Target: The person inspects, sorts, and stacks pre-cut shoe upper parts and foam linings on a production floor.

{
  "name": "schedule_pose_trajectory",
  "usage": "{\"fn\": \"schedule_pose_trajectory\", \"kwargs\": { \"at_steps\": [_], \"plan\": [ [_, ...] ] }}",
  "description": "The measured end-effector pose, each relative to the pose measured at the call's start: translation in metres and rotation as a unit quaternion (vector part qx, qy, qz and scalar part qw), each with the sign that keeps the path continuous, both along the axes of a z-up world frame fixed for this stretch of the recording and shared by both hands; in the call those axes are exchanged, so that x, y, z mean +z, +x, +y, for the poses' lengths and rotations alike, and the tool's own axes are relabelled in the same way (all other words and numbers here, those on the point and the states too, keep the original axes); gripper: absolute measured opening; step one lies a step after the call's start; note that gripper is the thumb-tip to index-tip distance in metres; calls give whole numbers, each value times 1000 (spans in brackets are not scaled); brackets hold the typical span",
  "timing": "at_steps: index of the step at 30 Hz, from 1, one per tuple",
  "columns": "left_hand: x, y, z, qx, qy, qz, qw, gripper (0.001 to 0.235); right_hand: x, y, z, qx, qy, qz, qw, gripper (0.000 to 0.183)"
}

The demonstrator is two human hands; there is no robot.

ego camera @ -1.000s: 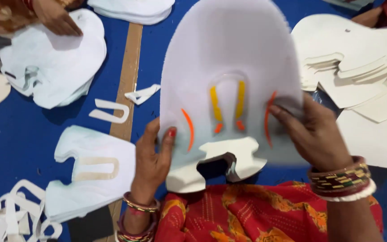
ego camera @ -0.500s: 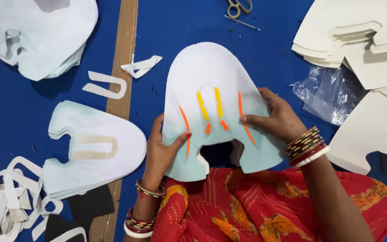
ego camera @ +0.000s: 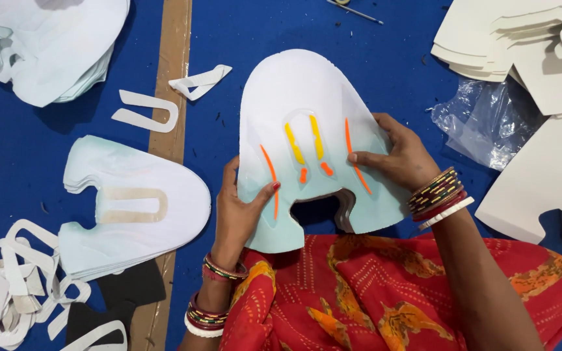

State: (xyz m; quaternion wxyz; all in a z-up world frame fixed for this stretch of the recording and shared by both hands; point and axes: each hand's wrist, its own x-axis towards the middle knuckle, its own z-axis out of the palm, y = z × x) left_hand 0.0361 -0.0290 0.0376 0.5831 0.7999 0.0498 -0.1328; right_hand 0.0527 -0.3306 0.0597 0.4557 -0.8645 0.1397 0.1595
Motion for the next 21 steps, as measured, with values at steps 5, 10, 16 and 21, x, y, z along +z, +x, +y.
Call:
{"fn": "schedule_pose_trajectory", "kwargs": {
  "at_steps": [5,10,16,21],
  "plan": [
    [-2,-2,0,-7,-1,-35,999,71,2,1,5,-17,-7,26,999,92],
    [0,-1,-2,-4,19,-29,999,72,5,1,9,-31,-17,42,999,92],
    [3,0,-4,-7,49,-11,999,73,-3,1,6,-29,-30,45,998,93],
    [-2,-2,-2,-9,54,-35,998,71,9,-1,6,-24,-74,91,993,93]
  ]
}}
